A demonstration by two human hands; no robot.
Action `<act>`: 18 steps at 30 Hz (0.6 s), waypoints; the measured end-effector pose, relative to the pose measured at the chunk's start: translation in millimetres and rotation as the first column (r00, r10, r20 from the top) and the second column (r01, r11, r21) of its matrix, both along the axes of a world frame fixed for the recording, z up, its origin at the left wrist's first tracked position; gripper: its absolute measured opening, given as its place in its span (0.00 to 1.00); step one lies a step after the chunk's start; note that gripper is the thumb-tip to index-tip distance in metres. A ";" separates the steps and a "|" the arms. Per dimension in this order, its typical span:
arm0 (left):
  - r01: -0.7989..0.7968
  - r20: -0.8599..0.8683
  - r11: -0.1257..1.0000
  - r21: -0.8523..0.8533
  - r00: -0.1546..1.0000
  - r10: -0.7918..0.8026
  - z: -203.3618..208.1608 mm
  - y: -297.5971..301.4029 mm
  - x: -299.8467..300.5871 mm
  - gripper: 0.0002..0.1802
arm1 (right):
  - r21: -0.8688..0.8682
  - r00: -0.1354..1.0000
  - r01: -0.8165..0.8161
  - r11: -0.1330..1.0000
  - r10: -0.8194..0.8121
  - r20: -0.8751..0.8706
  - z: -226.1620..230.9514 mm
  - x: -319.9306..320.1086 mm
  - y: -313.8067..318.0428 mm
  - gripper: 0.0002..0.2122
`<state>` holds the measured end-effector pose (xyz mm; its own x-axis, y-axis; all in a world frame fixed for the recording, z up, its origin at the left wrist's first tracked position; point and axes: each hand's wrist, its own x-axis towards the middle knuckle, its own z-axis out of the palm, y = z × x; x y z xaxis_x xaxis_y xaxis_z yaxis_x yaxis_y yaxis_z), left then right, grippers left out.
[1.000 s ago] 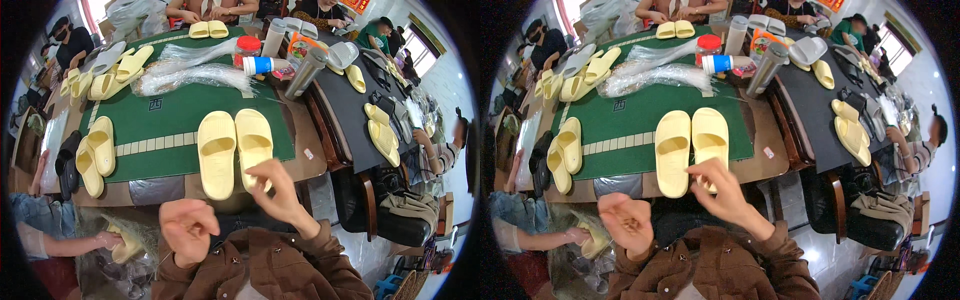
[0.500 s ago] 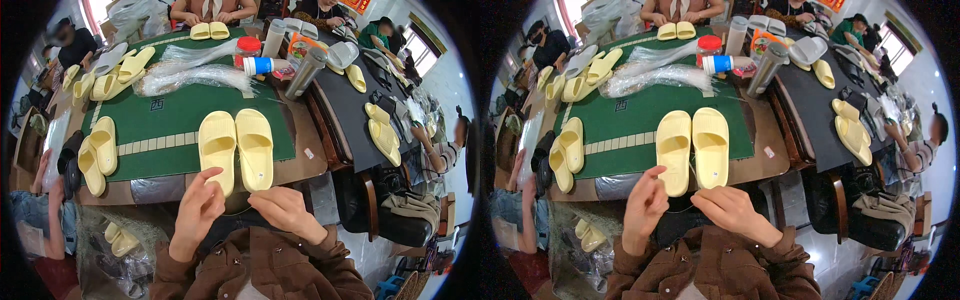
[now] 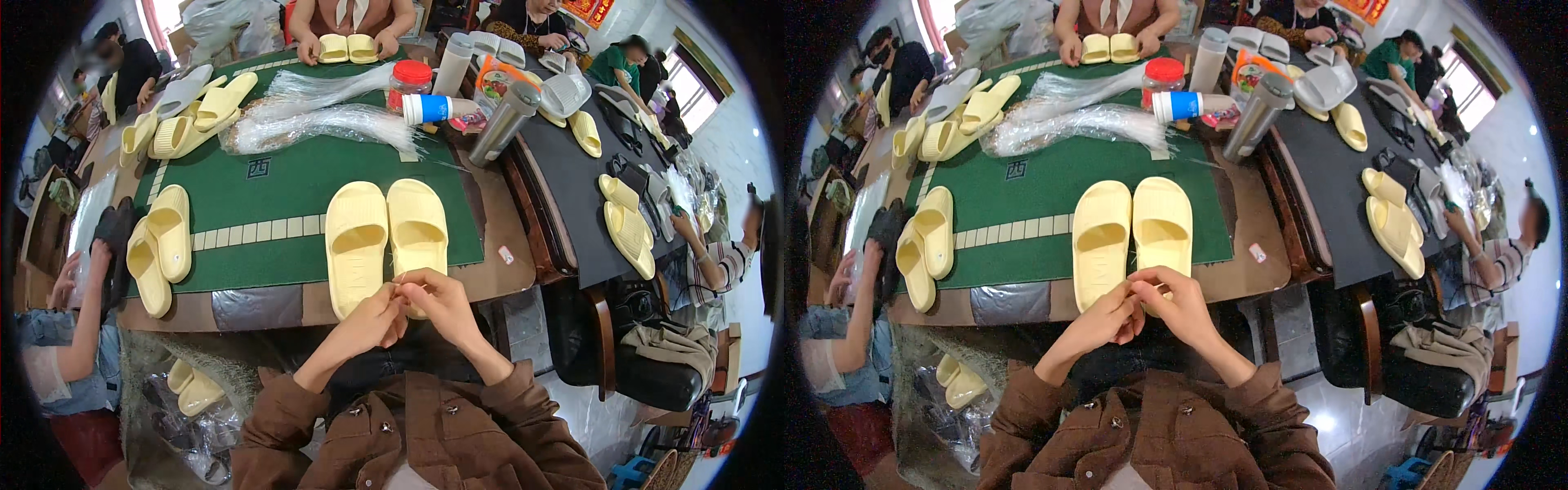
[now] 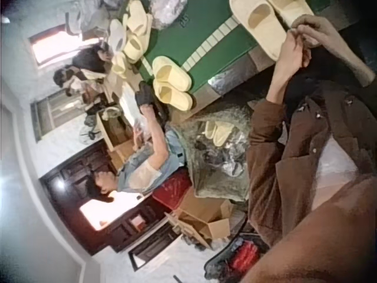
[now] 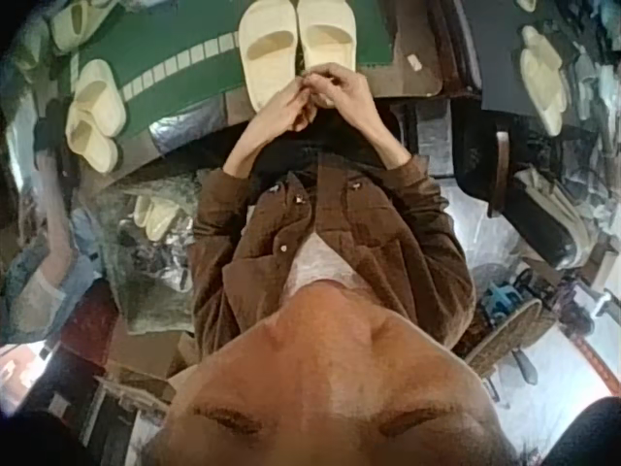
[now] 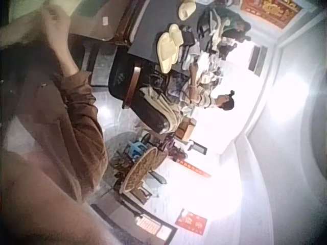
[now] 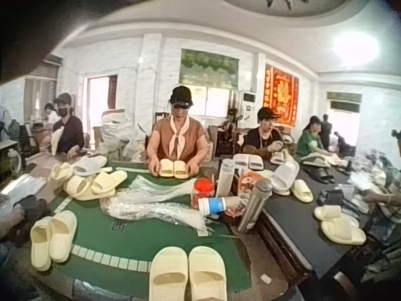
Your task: The person assembles slipper pairs by threading elastic bands through pre-drilled holes in the footbeds. They handle yellow, black, and white slipper pairs, pulling the elastic through each hole and arranging the finished pairs on the table.
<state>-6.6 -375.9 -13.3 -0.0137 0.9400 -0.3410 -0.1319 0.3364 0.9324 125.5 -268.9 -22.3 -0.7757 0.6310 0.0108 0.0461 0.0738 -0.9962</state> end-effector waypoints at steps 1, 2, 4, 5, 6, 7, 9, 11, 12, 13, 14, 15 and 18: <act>0.014 -0.013 1.000 0.002 1.000 -0.014 1.1 1.4 1.0 0.14 | 0.047 0.997 -0.040 0.998 0.037 0.062 1.8 -1.7 -0.4 0.08; 0.016 -0.004 1.000 -0.009 1.000 -0.016 -3.8 2.2 1.4 0.13 | -0.003 0.999 -0.034 0.999 0.034 0.042 1.6 -4.0 -2.1 0.08; 0.024 0.016 0.999 -0.040 1.000 -0.023 -14.5 2.3 3.2 0.13 | -0.113 1.000 -0.023 0.993 0.024 0.004 0.0 -7.9 -7.6 0.07; -0.026 -0.013 1.000 0.014 1.000 0.026 -17.0 -0.7 5.0 0.12 | -0.111 0.999 -0.008 0.994 0.012 0.033 3.2 -8.6 -8.6 0.06; -0.067 -0.039 0.995 0.070 0.997 0.070 -14.1 -2.4 8.0 0.11 | -0.108 0.998 0.014 0.994 -0.007 0.063 9.7 -8.6 -8.4 0.06; -0.107 -0.062 0.986 0.126 0.991 0.115 -12.0 -4.9 10.4 0.11 | -0.105 0.995 0.034 0.994 -0.025 0.093 13.0 -8.9 -7.3 0.06; -0.302 -0.087 0.910 0.286 0.937 0.338 -12.1 -12.0 16.2 0.14 | 0.020 0.991 0.104 0.994 -0.105 0.078 1.7 -7.8 -0.2 0.08; -0.441 -0.044 0.822 0.359 0.872 0.487 -8.5 -17.7 17.5 0.11 | 0.075 0.982 0.153 0.985 -0.160 0.102 -6.9 -5.2 7.7 0.09; -0.376 -0.111 0.829 0.415 0.883 0.456 -8.6 -21.5 14.5 0.09 | 0.078 0.981 0.145 0.986 -0.154 0.121 -6.2 -5.3 7.6 0.09; -0.305 -0.180 0.832 0.464 0.887 0.425 -9.0 -25.3 11.1 0.08 | 0.082 0.979 0.138 0.987 -0.149 0.141 -4.4 -4.9 6.6 0.09; -0.228 -0.249 0.831 0.508 0.884 0.395 -8.7 -27.9 10.2 0.07 | 0.086 0.977 0.131 0.988 -0.144 0.160 -2.6 -3.8 4.8 0.09; -0.256 -0.266 0.856 0.449 0.877 0.401 0.3 -29.3 15.1 0.09 | 0.115 0.976 0.122 0.986 -0.140 0.167 -1.0 -3.6 2.5 0.09; -0.175 -0.434 0.868 0.466 0.809 0.396 -9.4 -36.6 17.6 0.10 | 0.216 0.975 0.086 0.973 -0.127 0.185 5.5 -0.6 -5.6 0.08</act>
<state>11.0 -412.5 -22.7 -0.3664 0.9127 0.1807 0.3573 -0.0413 0.9331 124.9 -274.5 -16.8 -0.7039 0.7103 0.0036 0.2576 0.2601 -0.9306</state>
